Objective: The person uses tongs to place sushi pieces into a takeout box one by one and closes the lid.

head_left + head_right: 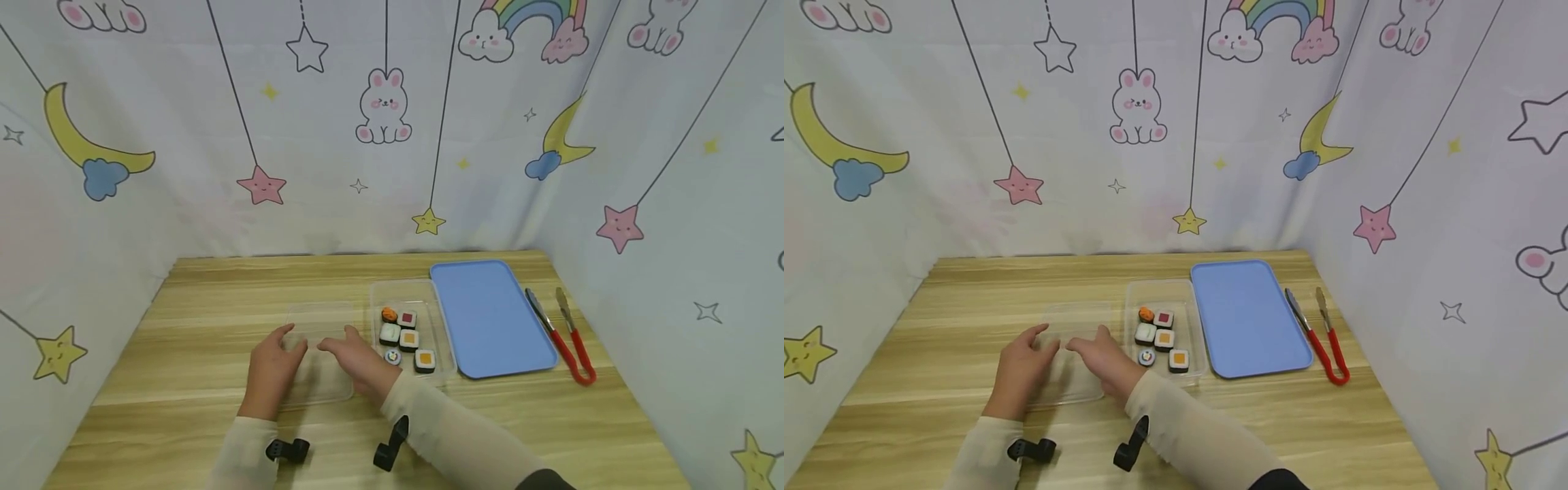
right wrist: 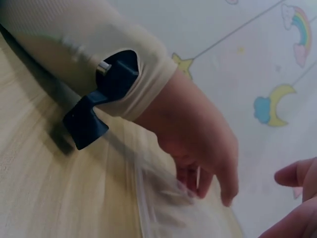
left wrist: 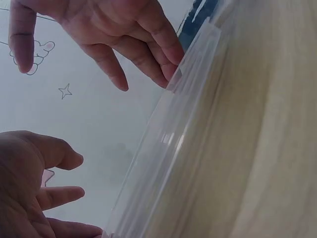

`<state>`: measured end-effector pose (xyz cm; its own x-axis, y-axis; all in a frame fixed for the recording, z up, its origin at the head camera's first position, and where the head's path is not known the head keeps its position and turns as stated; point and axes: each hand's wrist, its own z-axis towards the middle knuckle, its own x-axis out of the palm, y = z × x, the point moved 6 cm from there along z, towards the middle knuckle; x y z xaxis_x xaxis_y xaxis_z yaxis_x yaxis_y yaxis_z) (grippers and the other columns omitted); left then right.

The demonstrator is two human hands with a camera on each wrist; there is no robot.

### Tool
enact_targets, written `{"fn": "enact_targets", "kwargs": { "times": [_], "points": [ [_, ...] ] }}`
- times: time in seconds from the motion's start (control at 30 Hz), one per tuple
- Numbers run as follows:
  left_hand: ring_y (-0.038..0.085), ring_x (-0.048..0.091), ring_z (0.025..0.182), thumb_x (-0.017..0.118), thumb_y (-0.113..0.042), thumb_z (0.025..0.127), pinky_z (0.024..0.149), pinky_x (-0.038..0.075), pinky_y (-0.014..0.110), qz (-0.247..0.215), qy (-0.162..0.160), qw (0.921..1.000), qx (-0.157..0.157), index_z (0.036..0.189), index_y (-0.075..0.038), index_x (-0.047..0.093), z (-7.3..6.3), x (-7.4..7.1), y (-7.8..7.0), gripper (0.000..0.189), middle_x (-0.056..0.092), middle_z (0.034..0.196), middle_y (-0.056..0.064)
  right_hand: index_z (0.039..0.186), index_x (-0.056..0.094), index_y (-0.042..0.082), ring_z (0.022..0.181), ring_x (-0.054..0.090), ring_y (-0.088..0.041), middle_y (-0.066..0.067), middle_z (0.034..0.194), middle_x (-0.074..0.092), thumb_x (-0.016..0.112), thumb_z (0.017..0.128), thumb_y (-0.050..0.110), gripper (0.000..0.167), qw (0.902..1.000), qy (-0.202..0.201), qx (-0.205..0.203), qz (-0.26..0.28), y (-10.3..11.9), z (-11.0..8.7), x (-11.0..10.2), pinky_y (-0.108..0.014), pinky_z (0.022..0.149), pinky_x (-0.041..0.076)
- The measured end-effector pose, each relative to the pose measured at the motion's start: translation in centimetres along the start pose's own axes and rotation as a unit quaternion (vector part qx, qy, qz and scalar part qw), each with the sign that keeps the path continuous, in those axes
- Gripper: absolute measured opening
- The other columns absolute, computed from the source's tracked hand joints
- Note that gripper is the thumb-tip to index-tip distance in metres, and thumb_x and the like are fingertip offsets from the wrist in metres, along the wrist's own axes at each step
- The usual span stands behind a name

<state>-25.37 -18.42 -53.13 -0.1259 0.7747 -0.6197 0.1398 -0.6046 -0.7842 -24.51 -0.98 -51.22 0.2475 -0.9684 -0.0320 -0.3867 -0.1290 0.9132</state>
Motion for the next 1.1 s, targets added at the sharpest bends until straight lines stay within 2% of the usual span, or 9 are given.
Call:
{"fn": "enact_targets", "kwargs": {
  "times": [0.33, 0.43, 0.6, 0.67, 0.77, 0.9, 1.0, 1.07, 1.1],
  "points": [
    [0.048, 0.048, 0.138, 0.066, -0.031, 0.099, 0.1, 0.049, 0.062, -0.049, -0.047, 0.9974, -0.022, 0.15, -0.009, 0.055, -0.9, -2.8, -2.4, 0.057, 0.056, 0.143, 0.031, 0.166, 0.016, 0.006, 0.157, 0.014, -0.041, -0.018, 0.172, 0.01, 0.067, 0.098, 0.035, 0.09, 0.9982, 0.043, -0.037, 0.019, 3.1, -1.4, -1.8, -0.063, 0.122, 0.02],
    [0.044, 0.049, 0.139, 0.067, -0.031, 0.099, 0.098, 0.05, 0.062, -0.067, -0.061, 0.9958, -0.015, 0.15, -0.012, 0.056, -1.2, -3.7, -3.3, 0.056, 0.055, 0.146, 0.029, 0.166, 0.017, 0.007, 0.158, 0.012, -0.038, -0.018, 0.172, 0.011, 0.065, 0.099, 0.032, 0.086, 0.9968, 0.047, -0.058, 0.027, 4.3, -2.0, -2.6, -0.062, 0.123, 0.018],
    [0.045, 0.056, 0.132, 0.069, -0.032, 0.099, 0.096, 0.053, 0.059, -0.105, -0.061, 0.9926, 0.0, 0.151, -0.019, 0.056, -1.5, -4.4, -5.3, 0.056, 0.05, 0.152, 0.023, 0.166, 0.021, 0.009, 0.158, 0.017, -0.034, -0.015, 0.171, 0.018, 0.062, 0.102, 0.028, 0.079, 0.9935, 0.031, -0.107, 0.025, 6.1, -2.8, -4.4, -0.059, 0.124, 0.02],
    [0.045, 0.057, 0.131, 0.07, -0.03, 0.098, 0.099, 0.053, 0.057, -0.128, -0.063, 0.9897, 0.013, 0.151, -0.02, 0.057, -1.5, -4.4, -6.3, 0.056, 0.049, 0.154, 0.021, 0.166, 0.022, 0.01, 0.157, 0.02, -0.033, -0.015, 0.17, 0.022, 0.061, 0.102, 0.026, 0.077, 0.991, 0.023, -0.13, 0.025, 6.8, -3.1, -5.3, -0.058, 0.124, 0.021],
    [0.039, 0.053, 0.136, 0.073, -0.022, 0.097, 0.107, 0.049, 0.052, -0.157, -0.078, 0.9831, 0.053, 0.149, -0.019, 0.058, -1.3, -4.5, -7.8, 0.055, 0.049, 0.155, 0.015, 0.165, 0.022, 0.008, 0.156, 0.023, -0.031, -0.014, 0.169, 0.025, 0.061, 0.102, 0.023, 0.076, 0.986, 0.013, -0.164, 0.028, 7.8, -3.8, -6.5, -0.054, 0.124, 0.023],
    [0.03, 0.05, 0.14, 0.074, -0.014, 0.095, 0.111, 0.046, 0.046, -0.195, -0.101, 0.9687, 0.114, 0.149, -0.018, 0.058, -1.4, -4.4, -9.9, 0.056, 0.05, 0.153, 0.01, 0.165, 0.024, 0.009, 0.156, 0.026, -0.025, -0.01, 0.17, 0.026, 0.061, 0.103, 0.023, 0.073, 0.9784, -0.005, -0.204, 0.031, 8.6, -4.5, -8.1, -0.05, 0.123, 0.027],
    [0.027, 0.05, 0.139, 0.075, -0.011, 0.095, 0.111, 0.047, 0.044, -0.228, -0.105, 0.9567, 0.147, 0.151, -0.019, 0.056, -1.6, -4.3, -11.3, 0.06, 0.05, 0.151, 0.01, 0.165, 0.026, 0.014, 0.155, 0.027, -0.017, -0.001, 0.169, 0.027, 0.061, 0.104, 0.023, 0.071, 0.9738, -0.022, -0.224, 0.034, 9.1, -4.9, -9.3, -0.042, 0.122, 0.032],
    [0.027, 0.05, 0.139, 0.075, -0.009, 0.095, 0.111, 0.046, 0.043, -0.247, -0.101, 0.9499, 0.163, 0.154, -0.018, 0.052, -1.7, -4.1, -12.1, 0.064, 0.049, 0.151, 0.01, 0.165, 0.028, 0.017, 0.154, 0.028, -0.013, 0.003, 0.169, 0.028, 0.061, 0.104, 0.023, 0.069, 0.9709, -0.033, -0.235, 0.034, 9.2, -5.2, -10.0, -0.033, 0.105, 0.048],
    [0.027, 0.05, 0.14, 0.075, -0.009, 0.095, 0.112, 0.046, 0.043, -0.255, -0.098, 0.9468, 0.169, 0.155, -0.018, 0.05, -1.8, -4.0, -12.4, 0.066, 0.049, 0.151, 0.01, 0.164, 0.029, 0.018, 0.154, 0.029, -0.012, 0.003, 0.169, 0.029, 0.061, 0.104, 0.023, 0.068, 0.9694, -0.039, -0.24, 0.034, 9.2, -5.2, -10.4, -0.032, 0.095, 0.051]
  ]
}}
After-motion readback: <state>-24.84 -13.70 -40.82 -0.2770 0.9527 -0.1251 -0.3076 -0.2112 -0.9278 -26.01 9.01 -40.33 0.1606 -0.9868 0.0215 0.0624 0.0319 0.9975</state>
